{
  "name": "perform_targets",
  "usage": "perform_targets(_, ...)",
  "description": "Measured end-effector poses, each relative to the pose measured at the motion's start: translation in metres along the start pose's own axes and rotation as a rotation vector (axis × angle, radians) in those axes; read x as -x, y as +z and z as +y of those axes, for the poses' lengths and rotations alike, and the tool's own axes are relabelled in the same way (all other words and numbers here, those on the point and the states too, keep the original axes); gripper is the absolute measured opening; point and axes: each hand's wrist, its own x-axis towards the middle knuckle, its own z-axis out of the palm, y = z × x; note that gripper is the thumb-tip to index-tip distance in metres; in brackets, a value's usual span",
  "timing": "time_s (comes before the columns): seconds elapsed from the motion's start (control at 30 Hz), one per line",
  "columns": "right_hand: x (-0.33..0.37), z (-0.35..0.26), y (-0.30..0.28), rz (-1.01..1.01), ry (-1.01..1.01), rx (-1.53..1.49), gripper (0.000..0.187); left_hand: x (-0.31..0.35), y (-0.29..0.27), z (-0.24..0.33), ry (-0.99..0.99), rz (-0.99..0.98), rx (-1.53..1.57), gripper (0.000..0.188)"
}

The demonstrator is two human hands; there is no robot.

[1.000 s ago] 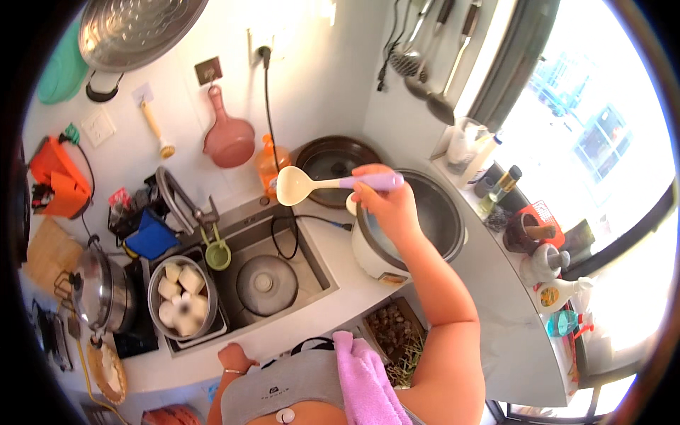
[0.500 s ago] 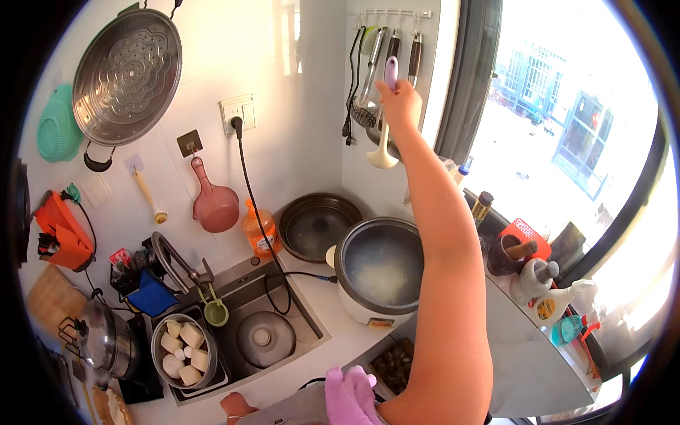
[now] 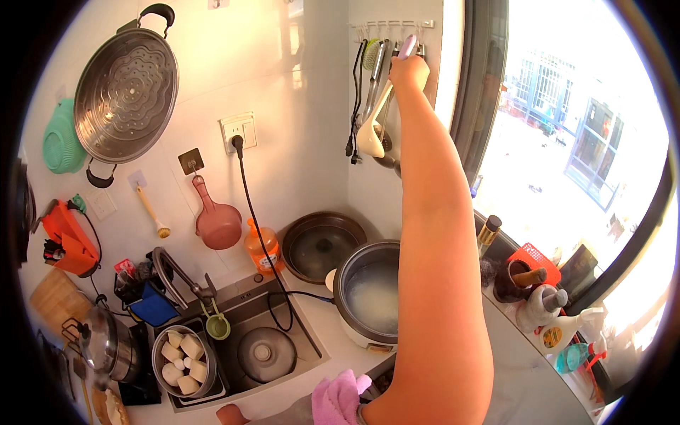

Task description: The person washes their hands, wipes their face with a towel, and removes a steamer basket containing white buns and eggs. They stir a pot of congee with a ladle and then transfer the buns and eggs into a cloth-lined straw basket. Finally, they place a new steamer basket onto a pot on the stove.

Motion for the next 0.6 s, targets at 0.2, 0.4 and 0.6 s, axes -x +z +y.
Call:
perform_targets(0.2, -0.007, 0.001, -0.002, 0.001, 0.026, 0.024, 0.022, -0.003, -0.009, 0.009, 0.048, -0.032, -0.024, 0.035)
perform_targets(0.4, -0.002, -0.007, 0.000, 0.003, 0.155, -0.092, 0.025, -0.009, -0.007, 0.004, 0.028, -0.086, -0.059, 0.035)
perform_targets(0.6, -0.003, -0.003, 0.004, 0.038, 0.225, -0.214, 0.028, -0.002, -0.027, 0.011, 0.025, -0.178, -0.069, 0.035)
